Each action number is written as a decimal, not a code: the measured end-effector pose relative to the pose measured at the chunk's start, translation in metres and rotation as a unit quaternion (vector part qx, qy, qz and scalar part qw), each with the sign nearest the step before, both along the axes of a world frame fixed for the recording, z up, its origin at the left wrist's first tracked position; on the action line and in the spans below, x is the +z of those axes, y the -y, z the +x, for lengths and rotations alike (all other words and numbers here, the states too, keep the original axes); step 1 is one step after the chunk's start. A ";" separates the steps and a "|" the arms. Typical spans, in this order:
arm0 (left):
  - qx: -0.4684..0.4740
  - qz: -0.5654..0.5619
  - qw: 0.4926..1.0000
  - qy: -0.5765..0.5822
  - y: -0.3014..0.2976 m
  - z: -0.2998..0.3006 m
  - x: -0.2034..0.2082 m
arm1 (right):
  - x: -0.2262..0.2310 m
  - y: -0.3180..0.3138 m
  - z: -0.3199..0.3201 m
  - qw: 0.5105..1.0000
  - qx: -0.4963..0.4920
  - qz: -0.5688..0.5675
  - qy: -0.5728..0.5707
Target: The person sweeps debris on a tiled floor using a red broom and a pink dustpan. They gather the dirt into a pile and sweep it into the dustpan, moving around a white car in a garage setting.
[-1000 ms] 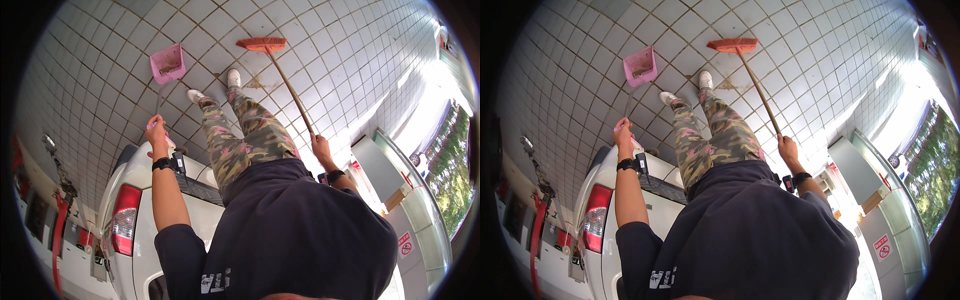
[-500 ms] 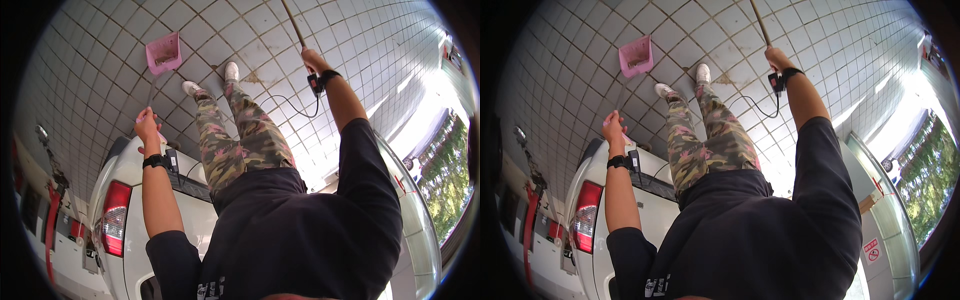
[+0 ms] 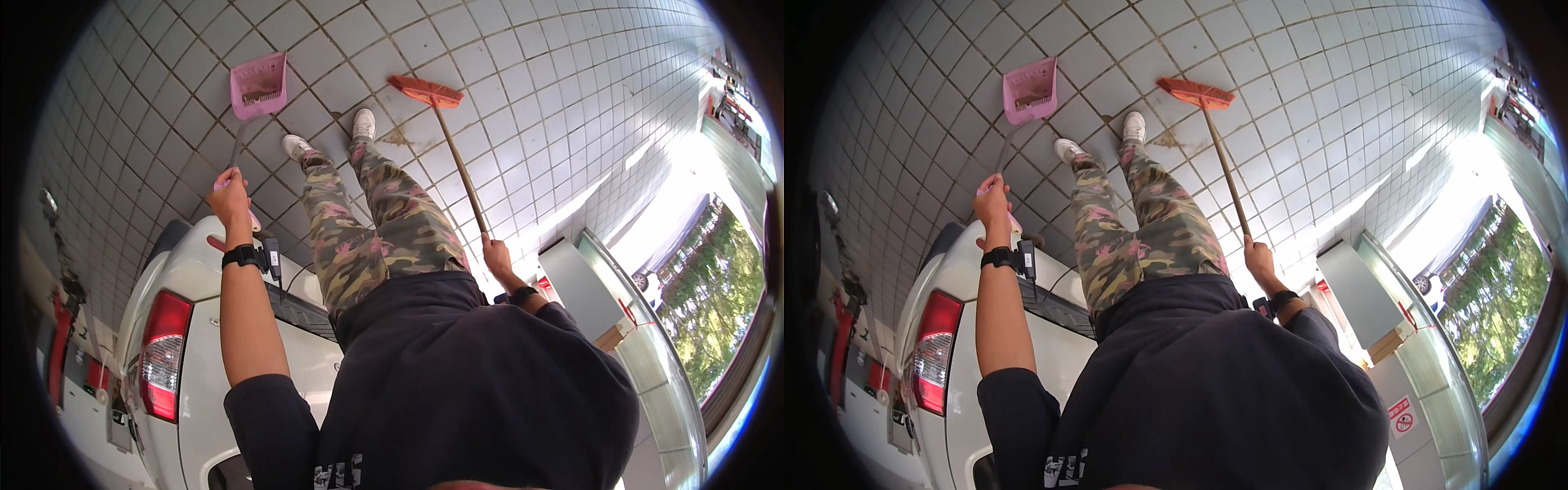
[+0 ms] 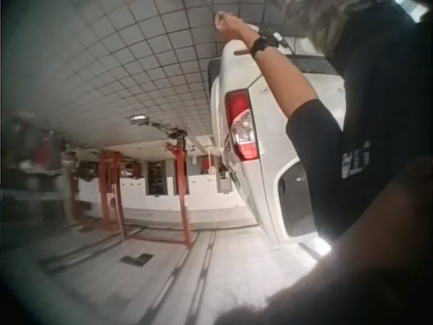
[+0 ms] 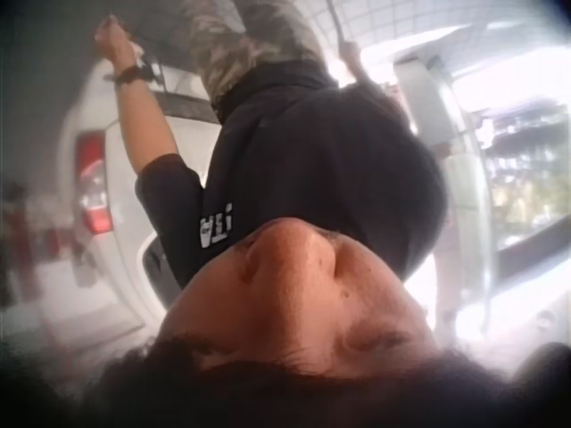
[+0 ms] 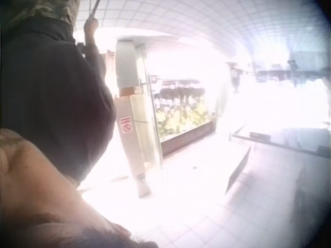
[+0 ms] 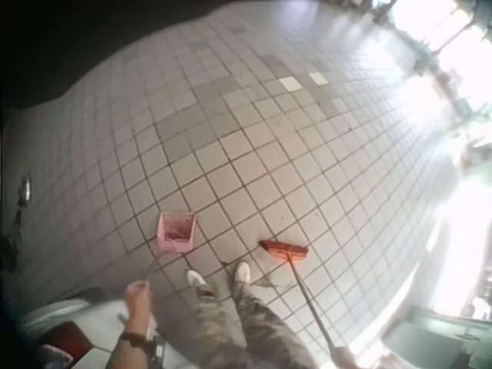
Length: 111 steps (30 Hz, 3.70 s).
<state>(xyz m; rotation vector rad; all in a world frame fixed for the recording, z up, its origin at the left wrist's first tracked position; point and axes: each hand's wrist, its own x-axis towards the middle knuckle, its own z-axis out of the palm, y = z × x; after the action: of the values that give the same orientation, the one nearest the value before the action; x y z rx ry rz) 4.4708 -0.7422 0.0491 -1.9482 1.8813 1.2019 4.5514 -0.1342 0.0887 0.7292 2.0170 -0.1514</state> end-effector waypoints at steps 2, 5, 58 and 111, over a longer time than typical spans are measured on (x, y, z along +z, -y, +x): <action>0.004 0.004 1.000 -0.019 0.000 0.005 -0.003 | 0.011 0.004 -0.018 0.999 -0.022 -0.002 -0.034; -0.011 0.004 1.000 -0.002 0.000 0.009 -0.002 | -0.022 -0.013 -0.058 0.997 -0.011 0.007 -0.077; -0.055 -0.050 0.995 0.062 0.005 -0.015 -0.004 | -0.208 0.080 -0.205 0.941 0.321 -0.046 -0.096; -0.080 -0.039 0.994 0.068 0.003 -0.025 0.014 | 0.004 0.026 -0.036 0.978 0.201 -0.005 -0.047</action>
<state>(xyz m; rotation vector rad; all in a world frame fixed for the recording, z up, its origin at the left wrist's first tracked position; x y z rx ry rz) 4.4456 -0.7450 0.0629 -1.8250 1.9971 0.9404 4.5150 -0.1603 0.0930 0.3005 2.2085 0.0419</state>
